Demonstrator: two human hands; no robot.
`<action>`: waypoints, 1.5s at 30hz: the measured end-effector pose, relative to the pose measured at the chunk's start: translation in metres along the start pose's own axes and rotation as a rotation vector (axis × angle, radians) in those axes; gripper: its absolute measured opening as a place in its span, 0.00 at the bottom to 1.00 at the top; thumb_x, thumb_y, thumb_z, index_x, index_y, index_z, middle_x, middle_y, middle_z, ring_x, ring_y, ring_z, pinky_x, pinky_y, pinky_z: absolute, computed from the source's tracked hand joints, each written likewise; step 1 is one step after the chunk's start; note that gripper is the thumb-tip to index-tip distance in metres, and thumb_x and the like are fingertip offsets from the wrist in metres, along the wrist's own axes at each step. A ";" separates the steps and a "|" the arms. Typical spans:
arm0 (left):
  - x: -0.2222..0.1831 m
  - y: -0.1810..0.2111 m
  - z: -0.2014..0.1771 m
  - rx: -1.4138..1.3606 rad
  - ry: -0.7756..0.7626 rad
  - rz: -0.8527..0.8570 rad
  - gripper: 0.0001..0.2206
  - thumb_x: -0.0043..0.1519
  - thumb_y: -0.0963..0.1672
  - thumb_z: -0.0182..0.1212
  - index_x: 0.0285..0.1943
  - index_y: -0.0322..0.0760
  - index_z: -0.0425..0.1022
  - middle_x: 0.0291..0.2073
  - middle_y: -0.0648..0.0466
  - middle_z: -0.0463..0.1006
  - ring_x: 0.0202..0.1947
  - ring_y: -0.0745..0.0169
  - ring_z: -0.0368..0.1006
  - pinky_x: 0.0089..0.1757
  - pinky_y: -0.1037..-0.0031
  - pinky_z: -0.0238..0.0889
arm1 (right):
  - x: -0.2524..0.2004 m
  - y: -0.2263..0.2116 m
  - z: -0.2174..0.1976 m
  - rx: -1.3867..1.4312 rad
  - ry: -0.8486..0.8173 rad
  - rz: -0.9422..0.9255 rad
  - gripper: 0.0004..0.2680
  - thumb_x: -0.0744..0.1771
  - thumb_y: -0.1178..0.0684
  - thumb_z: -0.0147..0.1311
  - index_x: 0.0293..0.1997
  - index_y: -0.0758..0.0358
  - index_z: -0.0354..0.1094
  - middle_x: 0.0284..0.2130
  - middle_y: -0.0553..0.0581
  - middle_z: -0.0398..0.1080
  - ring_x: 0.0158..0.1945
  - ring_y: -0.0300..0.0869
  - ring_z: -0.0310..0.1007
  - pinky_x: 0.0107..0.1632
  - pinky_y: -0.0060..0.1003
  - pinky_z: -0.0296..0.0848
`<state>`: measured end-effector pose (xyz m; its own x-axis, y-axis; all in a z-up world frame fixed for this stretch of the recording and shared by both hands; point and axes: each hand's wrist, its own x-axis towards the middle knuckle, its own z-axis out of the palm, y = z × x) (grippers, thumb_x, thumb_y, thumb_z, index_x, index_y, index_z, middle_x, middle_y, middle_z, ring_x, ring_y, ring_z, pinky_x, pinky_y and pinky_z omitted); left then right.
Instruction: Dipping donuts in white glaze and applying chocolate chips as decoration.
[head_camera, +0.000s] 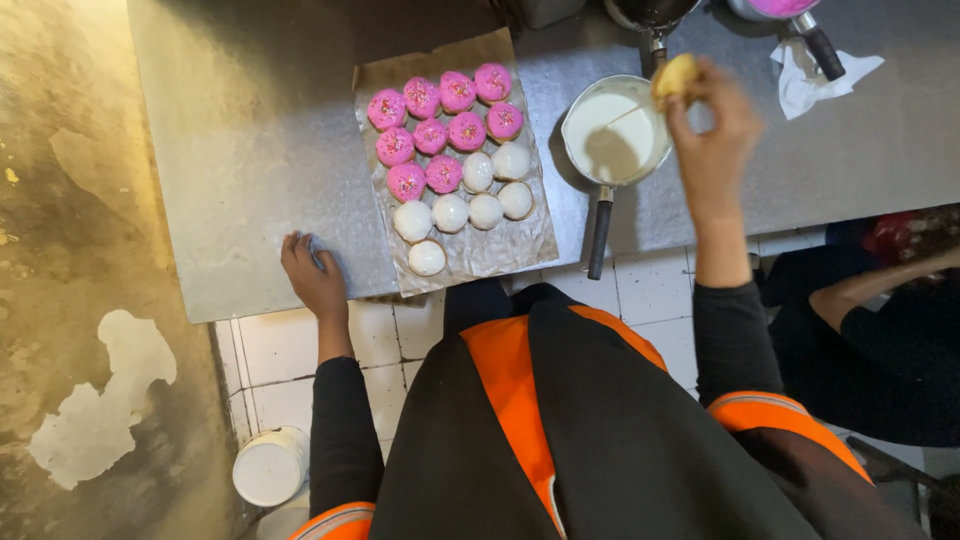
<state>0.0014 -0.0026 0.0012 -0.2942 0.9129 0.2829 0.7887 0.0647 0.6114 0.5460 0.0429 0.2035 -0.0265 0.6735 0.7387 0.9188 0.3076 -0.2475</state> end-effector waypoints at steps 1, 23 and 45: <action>0.000 0.001 -0.001 0.003 0.001 0.014 0.12 0.67 0.37 0.52 0.58 0.26 0.74 0.66 0.39 0.68 0.70 0.40 0.61 0.64 0.58 0.59 | -0.023 0.017 0.021 0.039 -0.071 0.089 0.04 0.67 0.64 0.65 0.44 0.68 0.75 0.51 0.66 0.78 0.54 0.53 0.81 0.58 0.45 0.80; 0.001 0.003 0.000 -0.031 -0.007 -0.028 0.12 0.67 0.37 0.51 0.57 0.26 0.74 0.65 0.39 0.68 0.71 0.40 0.60 0.62 0.61 0.62 | -0.013 0.015 -0.021 0.145 0.150 0.266 0.02 0.74 0.61 0.61 0.51 0.67 0.76 0.50 0.60 0.74 0.51 0.42 0.78 0.47 0.31 0.85; 0.001 -0.007 0.006 0.026 0.010 -0.004 0.12 0.66 0.36 0.53 0.57 0.26 0.75 0.64 0.39 0.69 0.70 0.39 0.61 0.63 0.58 0.61 | -0.137 0.002 0.080 1.698 -0.021 1.566 0.17 0.70 0.67 0.42 0.69 0.71 0.53 0.58 0.72 0.64 0.51 0.50 0.76 0.53 0.37 0.82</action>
<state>-0.0012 0.0002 -0.0067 -0.3028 0.9087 0.2874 0.8011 0.0793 0.5932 0.5199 0.0050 0.0513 0.1128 0.8713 -0.4776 -0.8150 -0.1938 -0.5461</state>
